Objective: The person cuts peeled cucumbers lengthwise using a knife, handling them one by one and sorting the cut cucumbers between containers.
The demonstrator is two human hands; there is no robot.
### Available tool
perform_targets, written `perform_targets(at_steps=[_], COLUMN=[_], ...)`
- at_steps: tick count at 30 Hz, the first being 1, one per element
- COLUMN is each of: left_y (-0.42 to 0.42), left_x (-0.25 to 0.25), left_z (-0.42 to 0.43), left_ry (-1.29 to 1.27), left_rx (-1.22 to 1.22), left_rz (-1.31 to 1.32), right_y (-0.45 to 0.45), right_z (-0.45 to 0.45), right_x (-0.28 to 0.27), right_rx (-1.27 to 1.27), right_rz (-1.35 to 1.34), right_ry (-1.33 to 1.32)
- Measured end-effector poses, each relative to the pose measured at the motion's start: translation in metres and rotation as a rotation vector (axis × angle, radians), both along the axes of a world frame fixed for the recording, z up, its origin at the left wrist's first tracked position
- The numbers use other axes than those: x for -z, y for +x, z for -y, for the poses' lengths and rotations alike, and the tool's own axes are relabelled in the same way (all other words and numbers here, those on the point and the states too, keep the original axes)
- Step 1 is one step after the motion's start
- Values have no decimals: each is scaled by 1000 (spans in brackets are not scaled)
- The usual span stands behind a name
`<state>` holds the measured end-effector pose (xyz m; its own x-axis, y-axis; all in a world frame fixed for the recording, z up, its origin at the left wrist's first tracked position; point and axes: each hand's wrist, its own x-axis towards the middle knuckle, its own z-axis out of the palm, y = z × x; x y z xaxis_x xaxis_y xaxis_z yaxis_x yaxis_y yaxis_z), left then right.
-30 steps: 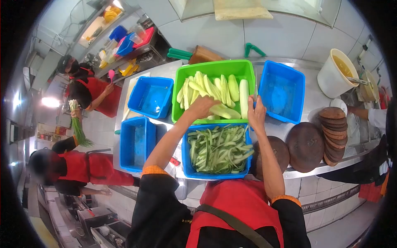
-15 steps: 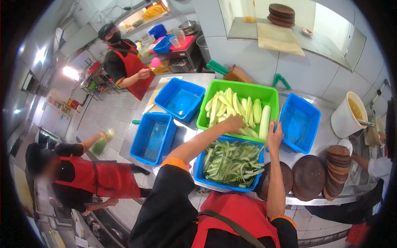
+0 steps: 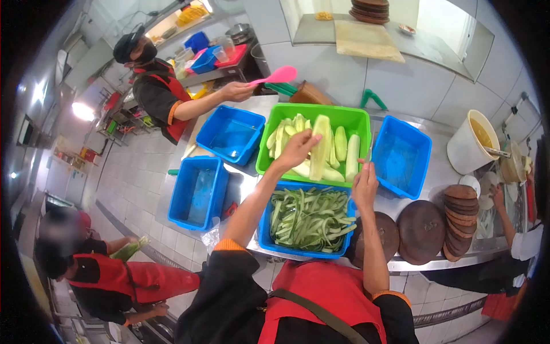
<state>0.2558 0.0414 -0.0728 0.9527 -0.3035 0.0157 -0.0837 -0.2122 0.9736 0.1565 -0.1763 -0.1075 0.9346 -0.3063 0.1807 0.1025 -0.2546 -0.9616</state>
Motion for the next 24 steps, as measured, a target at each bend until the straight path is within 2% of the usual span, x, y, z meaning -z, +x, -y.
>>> perform_targets(at_steps=[2, 3, 4, 5, 6, 7, 9, 12, 17, 20, 24], left_y=[-24, -38, -50, -59, -64, -69, -77, -83, -105, -114, -128], left_x=[-31, -47, -63, -74, -80, -85, -101, -102, -118, -122, -117], left_z=[10, 13, 16, 18, 18, 18, 19, 13, 14, 17, 22], left_ry=[-220, -214, -456, -699, -699, -832, -1063, -1157, -1261, -1237, -1317], left_rx=[-155, -158, -199, -246, -259, -240, -247, -268, -185, -279, -185], left_rz=[32, 13, -110, -232, -242, -241, -265, -218, -180, -208, -214], right_y=[-35, -50, -65, -79, -89, -95, -103, -106, -101, -101, -100], right_z=[-20, -28, -35, -40, -46, -53, -63, -69, -71, -71, -71], right_x=[-30, -36, -49, -62, -69, -71, -73, -77, -77, -76, -73], right_rx=[-119, -178, -180, -241, -304, -314, -360, -434, -380, -372, -413], right_rz=[-12, 13, -1, 50, 101, 91, 285, 282, 413, 408, 380], right_ry=[110, 126, 130, 6, -119, -119, -163, -220, -315, -338, -378])
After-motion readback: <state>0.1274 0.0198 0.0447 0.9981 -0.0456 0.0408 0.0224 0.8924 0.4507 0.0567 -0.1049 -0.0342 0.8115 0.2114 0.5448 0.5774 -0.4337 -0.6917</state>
